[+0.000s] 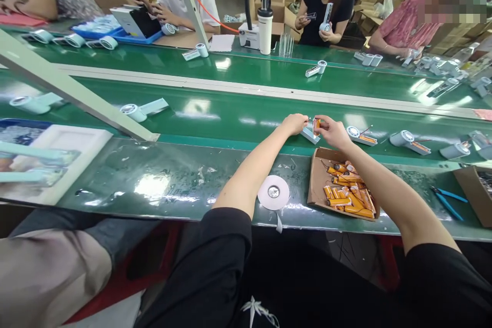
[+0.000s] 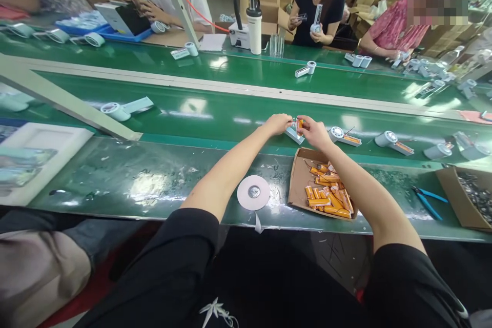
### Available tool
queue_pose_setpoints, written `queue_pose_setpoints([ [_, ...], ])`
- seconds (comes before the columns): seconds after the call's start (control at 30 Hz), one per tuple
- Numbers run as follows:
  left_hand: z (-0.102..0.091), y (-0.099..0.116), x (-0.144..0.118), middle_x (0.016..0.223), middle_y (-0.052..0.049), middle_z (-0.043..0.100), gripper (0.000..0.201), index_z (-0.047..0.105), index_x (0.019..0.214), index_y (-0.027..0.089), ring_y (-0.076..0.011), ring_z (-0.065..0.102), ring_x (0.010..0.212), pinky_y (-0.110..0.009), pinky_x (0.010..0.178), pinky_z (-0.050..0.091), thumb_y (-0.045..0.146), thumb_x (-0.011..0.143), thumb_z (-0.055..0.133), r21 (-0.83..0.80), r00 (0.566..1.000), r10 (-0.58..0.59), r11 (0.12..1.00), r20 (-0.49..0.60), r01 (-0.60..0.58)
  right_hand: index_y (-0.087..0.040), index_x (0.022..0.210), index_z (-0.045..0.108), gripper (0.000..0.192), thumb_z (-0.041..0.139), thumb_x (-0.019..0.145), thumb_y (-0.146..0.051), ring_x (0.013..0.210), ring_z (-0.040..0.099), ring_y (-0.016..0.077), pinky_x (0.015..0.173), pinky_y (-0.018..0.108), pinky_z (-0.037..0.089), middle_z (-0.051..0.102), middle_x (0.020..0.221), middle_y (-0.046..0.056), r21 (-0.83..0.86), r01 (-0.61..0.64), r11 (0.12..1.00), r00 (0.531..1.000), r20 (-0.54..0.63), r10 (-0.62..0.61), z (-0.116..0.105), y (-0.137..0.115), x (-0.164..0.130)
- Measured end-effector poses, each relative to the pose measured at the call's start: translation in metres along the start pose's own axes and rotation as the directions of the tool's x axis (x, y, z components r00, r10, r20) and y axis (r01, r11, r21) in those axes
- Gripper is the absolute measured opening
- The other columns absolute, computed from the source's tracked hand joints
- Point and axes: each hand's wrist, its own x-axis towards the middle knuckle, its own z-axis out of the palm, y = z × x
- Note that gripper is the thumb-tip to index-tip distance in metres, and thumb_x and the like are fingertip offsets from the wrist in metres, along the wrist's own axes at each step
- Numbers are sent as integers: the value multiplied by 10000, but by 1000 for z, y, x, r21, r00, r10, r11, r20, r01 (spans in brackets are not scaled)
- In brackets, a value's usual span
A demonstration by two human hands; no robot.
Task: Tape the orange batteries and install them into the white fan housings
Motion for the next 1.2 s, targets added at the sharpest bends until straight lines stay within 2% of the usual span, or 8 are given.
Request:
queue_pose_setpoints([
  [0.2,5,6,6,1331,-136,779,310,766,1272,224,-281,733,1244,-335,1000,528,298,1118,507,-22,1000,-11,1000,1,11,-238,1451,707,522,707,929,-228,960,798,268,964,376,590,849,987,42,-156,5,988,996,94,10,4,9,-1],
  [0.37,11,10,12,1323,-144,785,332,740,1312,220,-292,731,1236,-357,1023,519,298,1132,472,-45,999,-46,998,5,46,-286,1429,754,535,752,897,-225,1067,787,319,972,376,559,855,1101,51,-272,19,962,979,201,37,3,14,9],
  [0.53,14,14,13,1346,-170,774,364,718,1343,193,-311,717,1260,-374,1055,504,314,1148,435,-52,997,-75,996,4,75,-321,1605,624,590,686,1019,-337,1205,756,345,1029,404,539,819,1319,84,-485,116,867,916,389,95,1,6,15],
  [0.63,14,18,13,1352,-164,775,366,714,1326,199,-301,709,1274,-355,1047,500,317,1156,412,-35,997,-82,996,3,82,-314,1610,617,575,659,1050,-436,1277,728,375,1058,446,533,780,1405,128,-513,134,848,879,457,138,1,-2,16],
  [0.8,13,28,11,1371,-135,775,337,715,1282,236,-278,715,1261,-330,1013,512,339,1155,420,-4,995,-95,995,8,95,-234,1415,774,534,750,968,-526,1251,735,406,1051,482,553,778,1372,203,-509,65,859,874,444,197,7,-14,21],
  [0.9,11,36,9,1404,-145,755,355,709,1293,243,-275,712,1274,-339,1002,522,333,1157,393,-2,995,-102,995,-3,102,-197,1329,813,589,852,865,-557,1216,750,382,1047,437,559,802,1313,205,-471,27,882,878,432,204,7,-20,26],
  [1.07,5,45,3,1403,-157,747,335,671,1363,252,-257,737,1214,-338,962,540,394,1141,465,-26,994,-109,994,-7,109,-270,1288,835,472,820,889,-521,1093,786,277,1010,338,564,858,1162,82,-347,0,938,893,422,156,-22,-13,24],
  [1.2,3,48,3,1415,-144,745,382,662,1370,284,-257,741,1195,-329,929,540,525,1084,586,-50,993,-115,992,-1,115,-186,1348,799,546,793,922,-529,1034,773,244,989,321,568,854,1147,107,-305,-72,950,923,341,179,-42,9,13],
])
